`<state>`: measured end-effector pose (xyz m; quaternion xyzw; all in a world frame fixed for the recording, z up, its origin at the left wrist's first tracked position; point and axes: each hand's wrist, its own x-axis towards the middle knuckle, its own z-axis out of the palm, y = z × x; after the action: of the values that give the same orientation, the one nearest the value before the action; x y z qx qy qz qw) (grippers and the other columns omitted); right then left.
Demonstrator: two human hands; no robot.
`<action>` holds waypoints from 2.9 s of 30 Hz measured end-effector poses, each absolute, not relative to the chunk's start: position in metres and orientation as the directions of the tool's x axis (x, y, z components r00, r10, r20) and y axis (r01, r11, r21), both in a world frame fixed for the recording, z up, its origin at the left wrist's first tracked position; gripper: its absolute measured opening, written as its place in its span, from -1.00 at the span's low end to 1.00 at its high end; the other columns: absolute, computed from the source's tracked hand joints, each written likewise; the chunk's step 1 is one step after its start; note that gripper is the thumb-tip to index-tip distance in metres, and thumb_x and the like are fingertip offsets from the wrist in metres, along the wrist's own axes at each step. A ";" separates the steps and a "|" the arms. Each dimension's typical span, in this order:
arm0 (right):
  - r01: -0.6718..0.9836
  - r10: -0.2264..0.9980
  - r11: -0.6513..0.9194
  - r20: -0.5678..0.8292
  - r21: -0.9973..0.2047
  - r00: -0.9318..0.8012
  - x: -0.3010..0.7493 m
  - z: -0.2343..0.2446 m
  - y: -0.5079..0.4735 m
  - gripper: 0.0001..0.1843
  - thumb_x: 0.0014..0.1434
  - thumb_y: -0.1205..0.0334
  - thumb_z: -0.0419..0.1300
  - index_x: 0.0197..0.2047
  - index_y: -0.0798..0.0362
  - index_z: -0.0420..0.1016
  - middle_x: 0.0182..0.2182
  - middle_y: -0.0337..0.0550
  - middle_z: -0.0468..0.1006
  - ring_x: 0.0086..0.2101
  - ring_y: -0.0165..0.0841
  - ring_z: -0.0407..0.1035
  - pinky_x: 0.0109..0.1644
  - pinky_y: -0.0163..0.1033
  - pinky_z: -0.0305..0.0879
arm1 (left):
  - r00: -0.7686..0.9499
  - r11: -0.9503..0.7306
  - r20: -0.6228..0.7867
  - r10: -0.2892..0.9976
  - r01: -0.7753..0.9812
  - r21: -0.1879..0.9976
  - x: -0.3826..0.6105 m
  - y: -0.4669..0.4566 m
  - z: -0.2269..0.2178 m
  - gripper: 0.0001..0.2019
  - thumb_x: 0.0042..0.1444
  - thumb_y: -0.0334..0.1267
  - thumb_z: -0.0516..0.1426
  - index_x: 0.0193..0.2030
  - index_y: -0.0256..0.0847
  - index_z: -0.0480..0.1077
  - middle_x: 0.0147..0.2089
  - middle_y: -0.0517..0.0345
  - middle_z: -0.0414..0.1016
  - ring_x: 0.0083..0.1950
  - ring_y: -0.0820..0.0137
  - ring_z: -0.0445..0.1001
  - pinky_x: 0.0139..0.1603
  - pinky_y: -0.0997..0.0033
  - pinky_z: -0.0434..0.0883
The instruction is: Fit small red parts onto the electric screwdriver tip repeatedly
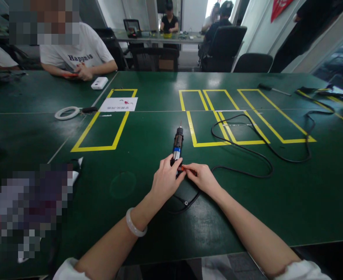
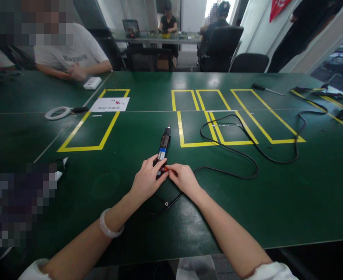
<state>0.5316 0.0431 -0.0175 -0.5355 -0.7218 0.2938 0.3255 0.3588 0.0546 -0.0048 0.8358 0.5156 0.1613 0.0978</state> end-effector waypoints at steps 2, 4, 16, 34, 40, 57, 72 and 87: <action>0.598 0.962 0.265 0.162 -0.757 -0.221 0.533 -0.017 0.042 -0.68 0.18 0.43 0.09 -0.11 0.03 0.61 -0.27 -0.09 0.65 -0.38 -0.31 0.47 -0.24 -0.22 0.34 | 0.392 -0.429 0.175 0.903 0.836 0.341 0.361 0.056 -0.005 -0.57 0.25 -0.06 0.05 0.23 -0.03 0.33 0.26 -0.04 0.23 0.21 0.13 0.28 0.03 0.17 0.47; 0.591 0.960 0.271 0.171 -0.760 -0.220 0.533 -0.017 0.042 -0.66 0.18 0.44 0.08 -0.11 0.01 0.62 -0.27 -0.10 0.65 -0.36 -0.31 0.47 -0.22 -0.22 0.34 | 0.376 -0.419 0.187 0.908 0.838 0.349 0.363 0.058 -0.004 -0.60 0.24 -0.07 0.06 0.19 -0.01 0.37 0.24 -0.03 0.23 0.15 0.15 0.31 0.01 0.17 0.46; 0.536 0.952 0.293 0.295 -0.792 -0.085 0.544 -0.014 0.046 -0.71 0.25 0.31 0.06 -0.03 0.01 0.53 -0.31 -0.12 0.55 -0.37 -0.33 0.39 -0.28 -0.24 0.32 | 0.423 -0.467 0.204 0.883 0.838 0.281 0.344 0.062 0.004 -0.65 0.18 -0.19 0.11 0.12 -0.02 0.41 0.24 0.00 0.20 0.11 0.15 0.31 0.04 0.12 0.45; 0.513 0.950 0.298 0.305 -0.805 -0.073 0.545 -0.015 0.046 -0.75 0.26 0.30 0.07 -0.08 -0.01 0.53 -0.29 -0.12 0.54 -0.33 -0.31 0.41 -0.25 -0.21 0.33 | 0.242 -0.252 0.088 0.966 0.960 0.125 0.181 0.113 -0.004 -0.53 0.21 -0.04 0.00 0.23 -0.07 0.35 0.32 -0.06 0.13 0.25 0.08 0.23 0.25 0.06 0.22; 0.501 0.943 0.321 0.318 -0.804 -0.094 0.545 -0.014 0.045 -0.76 0.27 0.32 0.07 -0.09 0.00 0.54 -0.29 -0.12 0.52 -0.31 -0.31 0.40 -0.26 -0.23 0.31 | 0.171 -0.176 0.083 0.982 0.983 0.058 0.142 0.136 -0.003 -0.58 0.22 -0.10 0.02 0.17 -0.15 0.35 0.30 -0.02 0.17 0.28 0.19 0.17 0.29 0.20 0.14; 0.492 0.940 0.339 0.315 -0.802 -0.133 0.542 -0.016 0.044 -0.76 0.28 0.36 0.08 -0.10 0.05 0.55 -0.31 -0.13 0.50 -0.35 -0.38 0.37 -0.28 -0.29 0.29 | -0.085 0.101 0.214 0.973 0.993 -0.064 0.156 0.120 0.001 -0.72 0.21 -0.05 0.02 -0.11 -0.22 0.29 -0.07 0.00 0.39 -0.06 0.22 0.39 -0.20 0.37 0.32; 0.470 0.937 0.349 0.310 -0.811 -0.161 0.537 -0.017 0.043 -0.75 0.28 0.35 0.08 -0.06 0.04 0.54 -0.31 -0.14 0.50 -0.37 -0.39 0.37 -0.29 -0.29 0.31 | 0.263 -0.200 0.087 0.961 0.442 0.874 0.276 0.097 0.011 -0.58 0.24 -0.06 0.05 0.16 -0.21 0.34 -0.07 0.03 0.51 -0.09 0.34 0.51 -0.08 0.34 0.43; 0.199 0.969 0.209 0.175 -0.957 -0.176 0.529 -0.022 0.042 -0.81 0.20 0.16 0.25 -0.14 0.05 0.46 -0.32 -0.16 0.56 -0.34 -0.38 0.43 -0.28 -0.28 0.33 | 0.531 -0.161 0.022 0.847 0.217 0.963 0.339 0.069 -0.001 -0.73 0.18 -0.19 0.16 -0.02 -0.23 0.34 -0.14 0.08 0.51 -0.12 0.41 0.50 -0.13 0.41 0.42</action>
<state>0.5294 0.0417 -0.0217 -0.4595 -0.6354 0.4293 0.4481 0.3386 0.0690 -0.0014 0.7001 0.3799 0.3004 0.5247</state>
